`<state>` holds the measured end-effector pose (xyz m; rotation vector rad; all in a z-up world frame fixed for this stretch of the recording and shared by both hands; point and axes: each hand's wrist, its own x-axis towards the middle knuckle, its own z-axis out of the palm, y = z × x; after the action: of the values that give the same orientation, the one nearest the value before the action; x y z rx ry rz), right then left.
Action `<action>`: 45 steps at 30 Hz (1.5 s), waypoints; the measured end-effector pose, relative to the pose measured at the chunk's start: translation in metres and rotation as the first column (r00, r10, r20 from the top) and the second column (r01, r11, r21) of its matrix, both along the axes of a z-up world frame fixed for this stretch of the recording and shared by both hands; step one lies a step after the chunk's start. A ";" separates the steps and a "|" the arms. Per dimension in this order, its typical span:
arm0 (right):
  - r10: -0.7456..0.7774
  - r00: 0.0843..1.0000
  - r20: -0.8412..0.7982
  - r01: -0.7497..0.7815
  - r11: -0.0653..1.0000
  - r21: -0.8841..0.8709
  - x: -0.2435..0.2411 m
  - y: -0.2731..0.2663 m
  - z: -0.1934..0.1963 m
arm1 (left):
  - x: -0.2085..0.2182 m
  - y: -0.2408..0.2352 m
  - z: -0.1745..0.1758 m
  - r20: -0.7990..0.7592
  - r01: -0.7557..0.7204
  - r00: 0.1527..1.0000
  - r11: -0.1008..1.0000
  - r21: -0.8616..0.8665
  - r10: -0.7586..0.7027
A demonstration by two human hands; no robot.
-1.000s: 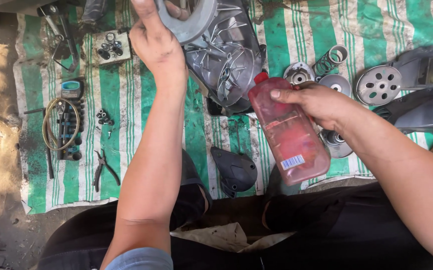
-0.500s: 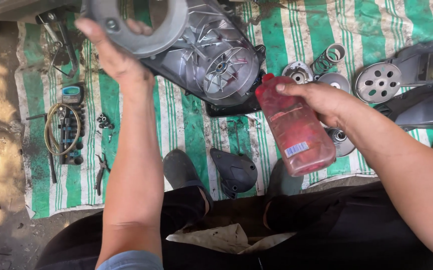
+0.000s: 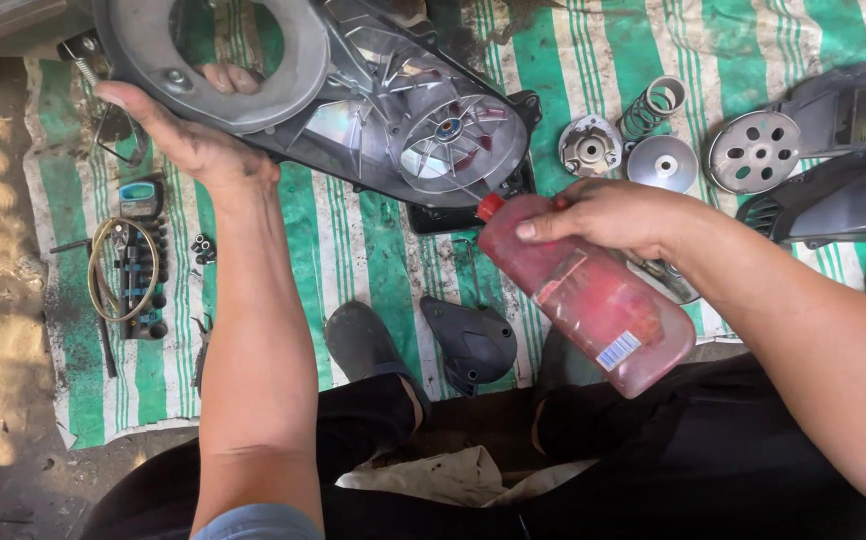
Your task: The person cleans a motorcycle engine casing by applying liquid from a red bottle and scrubbing the interior with a brush. They then pour more liquid into the casing and wipe the exterior with a cloth.
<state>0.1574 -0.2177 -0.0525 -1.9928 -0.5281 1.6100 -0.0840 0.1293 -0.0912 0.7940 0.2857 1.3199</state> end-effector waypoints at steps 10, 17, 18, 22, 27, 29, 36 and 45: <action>-0.133 0.991 0.011 0.133 0.990 -0.041 0.005 -0.001 0.007 | 0.017 -0.033 0.030 -0.071 0.179 0.984 0.893 0.412 -0.165; -0.235 0.968 -0.093 0.246 0.959 0.137 0.008 -0.006 -0.012 | 0.029 -0.078 0.049 -0.134 0.301 0.950 0.724 0.620 -0.281; -0.256 0.959 -0.117 0.277 0.936 0.218 0.012 -0.009 -0.022 | 0.031 -0.081 0.047 -0.108 0.285 0.953 0.724 0.629 -0.281; -0.218 0.963 -0.156 0.250 0.941 0.230 0.001 -0.010 -0.014 | 0.030 -0.076 0.037 -0.106 0.319 0.945 0.798 0.511 -0.309; -0.213 0.973 -0.086 0.225 0.957 0.183 0.006 -0.008 -0.025 | 0.031 -0.067 0.023 -0.018 0.263 0.952 0.790 0.554 -0.305; -0.210 0.973 -0.092 0.223 0.960 0.168 0.001 -0.005 -0.018 | 0.035 -0.075 0.030 -0.025 0.253 0.957 0.787 0.563 -0.290; -0.213 0.964 -0.158 0.242 0.949 0.201 0.005 -0.010 -0.021 | 0.036 -0.094 0.044 -0.067 0.269 0.956 0.759 0.593 -0.286; -0.174 0.985 0.021 0.172 0.981 0.085 0.013 -0.014 -0.025 | 0.033 -0.120 0.058 -0.094 0.303 0.946 0.737 0.604 -0.312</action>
<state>0.1706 -0.2316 -0.0779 -1.9449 -0.4131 1.4340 -0.0515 0.0091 -0.0335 1.3194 -0.3091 1.0957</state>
